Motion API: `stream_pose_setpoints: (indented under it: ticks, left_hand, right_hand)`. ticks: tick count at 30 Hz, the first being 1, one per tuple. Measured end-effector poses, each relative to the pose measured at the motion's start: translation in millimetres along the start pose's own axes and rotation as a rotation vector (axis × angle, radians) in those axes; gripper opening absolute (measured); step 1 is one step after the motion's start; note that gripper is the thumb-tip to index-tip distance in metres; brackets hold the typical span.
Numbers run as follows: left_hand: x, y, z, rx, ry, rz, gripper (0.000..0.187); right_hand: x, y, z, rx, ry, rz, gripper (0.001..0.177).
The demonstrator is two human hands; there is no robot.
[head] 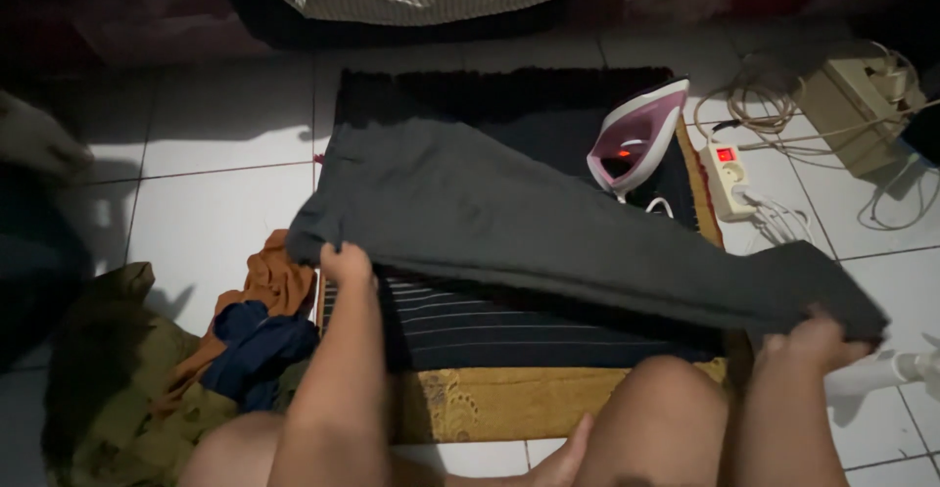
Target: Iron a pair of trousers and then fold them alongside other garments.
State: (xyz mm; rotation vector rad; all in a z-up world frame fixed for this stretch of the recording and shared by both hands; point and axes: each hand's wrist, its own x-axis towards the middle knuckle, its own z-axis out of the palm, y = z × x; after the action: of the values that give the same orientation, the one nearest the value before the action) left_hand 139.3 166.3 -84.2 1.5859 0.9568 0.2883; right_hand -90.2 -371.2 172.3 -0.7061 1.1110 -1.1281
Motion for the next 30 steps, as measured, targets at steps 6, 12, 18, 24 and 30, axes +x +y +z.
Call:
stream_pose_setpoints:
  ticks: [6, 12, 18, 24, 30]
  left_hand:
    - [-30.6, 44.1, -28.9, -0.14, -0.049, -0.14, 0.059]
    - [41.0, -11.2, -4.6, -0.081, -0.077, -0.18, 0.043]
    - [10.3, 46.1, -16.1, 0.013, -0.055, -0.239, 0.051]
    - [7.5, 62.3, -20.7, 0.187, 0.116, -0.148, 0.041]
    - [51.3, -7.9, -13.6, 0.165, 0.302, 0.128, 0.041]
  right_hand:
    - [86.4, 132.9, -30.8, -1.291, 0.271, -0.602, 0.094]
    - [-127.8, 183.1, 20.8, -1.178, -1.177, -1.057, 0.064]
    - [-215.4, 152.6, 12.4, -2.108, -1.769, -0.606, 0.094]
    - [-181.4, 162.0, -8.6, -1.996, -1.545, -0.833, 0.069]
    - [-151.8, 184.7, -26.0, -1.833, -1.795, -0.798, 0.078]
